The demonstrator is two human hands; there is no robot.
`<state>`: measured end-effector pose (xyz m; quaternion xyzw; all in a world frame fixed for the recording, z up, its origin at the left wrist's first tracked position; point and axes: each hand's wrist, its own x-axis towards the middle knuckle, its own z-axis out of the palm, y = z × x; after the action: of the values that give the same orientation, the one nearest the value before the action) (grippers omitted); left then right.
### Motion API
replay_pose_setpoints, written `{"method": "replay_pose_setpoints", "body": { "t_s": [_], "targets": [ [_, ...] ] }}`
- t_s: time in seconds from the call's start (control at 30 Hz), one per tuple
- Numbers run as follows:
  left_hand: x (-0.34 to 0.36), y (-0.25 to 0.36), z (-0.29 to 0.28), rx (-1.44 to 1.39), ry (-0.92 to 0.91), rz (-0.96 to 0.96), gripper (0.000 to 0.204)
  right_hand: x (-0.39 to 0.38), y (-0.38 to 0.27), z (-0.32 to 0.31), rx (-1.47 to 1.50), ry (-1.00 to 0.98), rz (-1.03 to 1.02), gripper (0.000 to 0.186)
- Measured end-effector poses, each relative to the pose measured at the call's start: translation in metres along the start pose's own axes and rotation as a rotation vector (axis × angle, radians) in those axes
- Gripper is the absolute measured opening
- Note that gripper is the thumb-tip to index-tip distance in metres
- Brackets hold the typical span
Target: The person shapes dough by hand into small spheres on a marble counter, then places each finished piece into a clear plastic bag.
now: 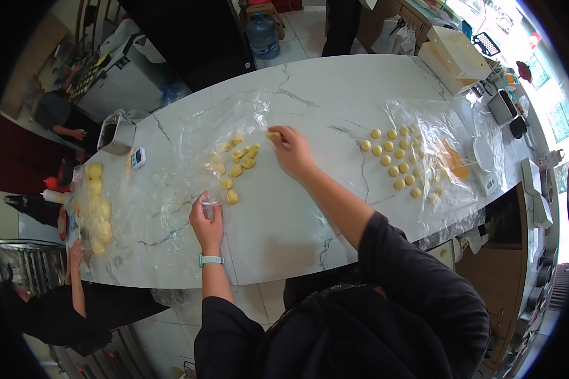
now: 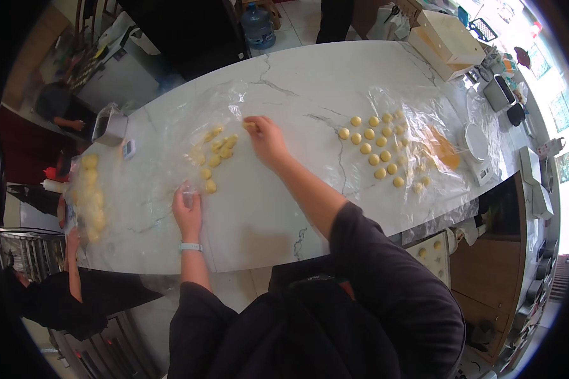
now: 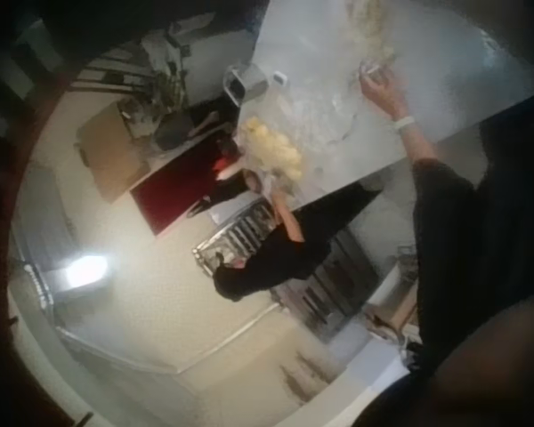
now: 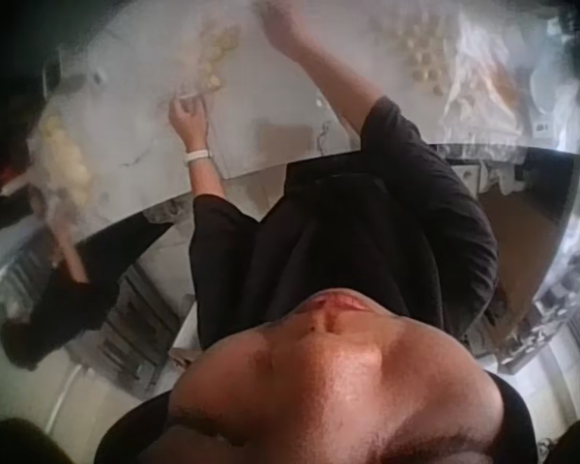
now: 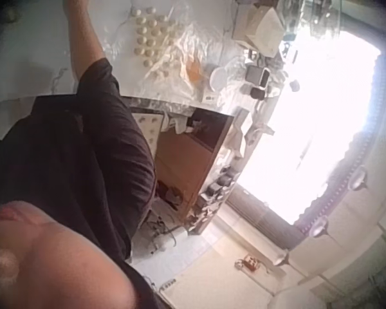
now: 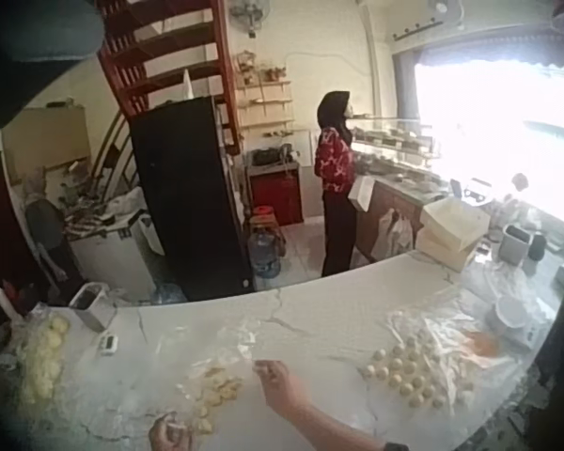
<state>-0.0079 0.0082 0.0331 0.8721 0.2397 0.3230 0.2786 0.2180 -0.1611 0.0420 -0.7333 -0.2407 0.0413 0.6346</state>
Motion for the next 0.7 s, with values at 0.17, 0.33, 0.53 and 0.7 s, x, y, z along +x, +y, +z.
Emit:
{"method": "replay_pose_setpoints", "body": {
  "t_s": [0.17,0.33,0.53,0.7],
  "targets": [
    [0.000,-0.003,0.004,-0.022,0.000,0.008,0.034,-0.129,-0.016,-0.100,-0.337,-0.122,0.014,0.023],
    [0.003,-0.007,0.011,-0.046,0.008,0.003,0.035,-0.212,-0.026,-0.182,-0.520,-0.094,-0.149,0.019],
    [-0.001,-0.021,0.018,-0.121,-0.017,-0.017,0.037,-0.170,-0.020,-0.141,-0.309,-0.216,0.052,0.034],
    [0.002,-0.020,0.008,-0.003,-0.020,-0.008,0.038,-0.213,-0.021,-0.158,-0.254,-0.429,-0.192,0.037]
  ]
}}
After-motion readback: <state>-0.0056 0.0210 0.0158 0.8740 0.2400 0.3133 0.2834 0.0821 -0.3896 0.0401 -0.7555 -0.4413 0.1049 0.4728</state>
